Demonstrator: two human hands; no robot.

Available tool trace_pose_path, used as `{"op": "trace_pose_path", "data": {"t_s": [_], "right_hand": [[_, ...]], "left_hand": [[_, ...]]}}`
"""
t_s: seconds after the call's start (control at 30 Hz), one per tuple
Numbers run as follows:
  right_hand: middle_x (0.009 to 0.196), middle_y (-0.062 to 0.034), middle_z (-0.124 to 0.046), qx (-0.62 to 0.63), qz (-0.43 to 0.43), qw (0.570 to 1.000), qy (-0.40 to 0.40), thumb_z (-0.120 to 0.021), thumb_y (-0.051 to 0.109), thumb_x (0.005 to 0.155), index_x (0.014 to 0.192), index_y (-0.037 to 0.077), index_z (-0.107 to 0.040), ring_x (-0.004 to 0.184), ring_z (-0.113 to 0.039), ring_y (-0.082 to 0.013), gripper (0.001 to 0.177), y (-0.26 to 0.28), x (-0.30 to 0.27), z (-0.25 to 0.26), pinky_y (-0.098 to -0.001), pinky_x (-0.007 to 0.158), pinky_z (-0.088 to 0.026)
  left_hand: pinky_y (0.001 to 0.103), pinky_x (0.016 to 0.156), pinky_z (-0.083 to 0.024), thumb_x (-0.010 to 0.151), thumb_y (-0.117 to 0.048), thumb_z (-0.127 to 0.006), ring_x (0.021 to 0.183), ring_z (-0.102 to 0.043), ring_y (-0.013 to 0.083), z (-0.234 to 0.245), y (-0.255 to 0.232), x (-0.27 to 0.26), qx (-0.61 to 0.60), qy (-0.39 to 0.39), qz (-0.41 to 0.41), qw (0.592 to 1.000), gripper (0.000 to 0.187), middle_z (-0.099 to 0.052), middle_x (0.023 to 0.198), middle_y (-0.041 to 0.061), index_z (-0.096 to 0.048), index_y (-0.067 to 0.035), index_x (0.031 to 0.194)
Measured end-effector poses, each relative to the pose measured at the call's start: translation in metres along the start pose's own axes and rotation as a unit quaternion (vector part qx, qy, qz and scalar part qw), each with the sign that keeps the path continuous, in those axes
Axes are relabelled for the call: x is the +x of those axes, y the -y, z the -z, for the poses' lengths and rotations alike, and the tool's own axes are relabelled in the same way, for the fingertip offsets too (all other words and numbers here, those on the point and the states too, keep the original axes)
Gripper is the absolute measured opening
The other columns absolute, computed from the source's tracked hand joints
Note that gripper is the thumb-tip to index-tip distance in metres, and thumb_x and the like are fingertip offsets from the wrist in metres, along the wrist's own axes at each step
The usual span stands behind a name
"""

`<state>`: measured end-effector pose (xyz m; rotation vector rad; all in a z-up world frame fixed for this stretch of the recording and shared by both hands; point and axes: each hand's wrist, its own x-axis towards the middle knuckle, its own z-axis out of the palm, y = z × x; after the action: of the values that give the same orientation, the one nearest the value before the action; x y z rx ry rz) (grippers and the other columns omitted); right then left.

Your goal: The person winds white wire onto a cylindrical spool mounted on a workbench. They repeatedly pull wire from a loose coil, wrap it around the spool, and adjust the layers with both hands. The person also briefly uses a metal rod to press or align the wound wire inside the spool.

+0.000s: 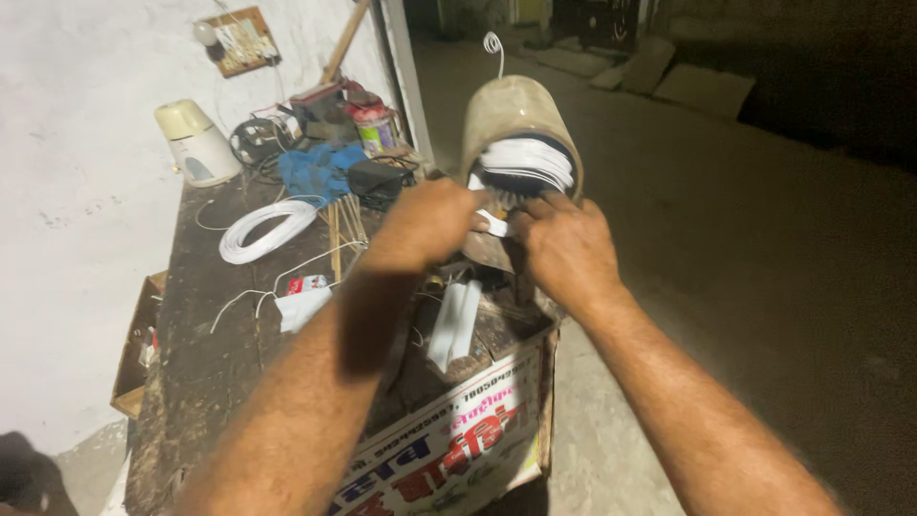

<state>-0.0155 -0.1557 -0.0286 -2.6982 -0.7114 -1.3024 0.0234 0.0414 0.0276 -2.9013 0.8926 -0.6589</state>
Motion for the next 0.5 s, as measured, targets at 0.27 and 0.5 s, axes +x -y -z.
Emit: {"op": "trace_pose_path", "data": {"t_s": [0.27, 0.5], "right_hand": [[0.098, -0.0055, -0.073, 0.001, -0.018, 0.999, -0.043, -0.063, 0.017, 0.08, 0.084, 0.011, -0.074, 0.102, -0.067, -0.0247, 0.013, 0.011, 0.001, -0.001, -0.048, 0.079, -0.05], [0.097, -0.0041, -0.074, 0.005, -0.027, 0.999, -0.023, -0.062, 0.017, 0.083, 0.089, 0.012, -0.075, 0.1, -0.068, -0.0224, 0.015, 0.007, 0.0, -0.002, -0.0466, 0.077, -0.051]], "left_hand": [[0.052, 0.086, -0.054, 0.092, -0.037, -0.068, 0.099, -0.07, 0.0404, 0.016, 0.0, -0.001, -0.012, 0.08, 0.016, 0.997, 0.039, -0.073, 0.104, 0.021, -0.069, -0.021, 0.128], [0.054, 0.087, -0.053, 0.094, -0.039, -0.066, 0.101, -0.069, 0.041, 0.017, 0.002, -0.001, 0.002, 0.094, 0.008, 0.996, 0.048, -0.072, 0.107, 0.022, -0.062, -0.021, 0.138]]}}
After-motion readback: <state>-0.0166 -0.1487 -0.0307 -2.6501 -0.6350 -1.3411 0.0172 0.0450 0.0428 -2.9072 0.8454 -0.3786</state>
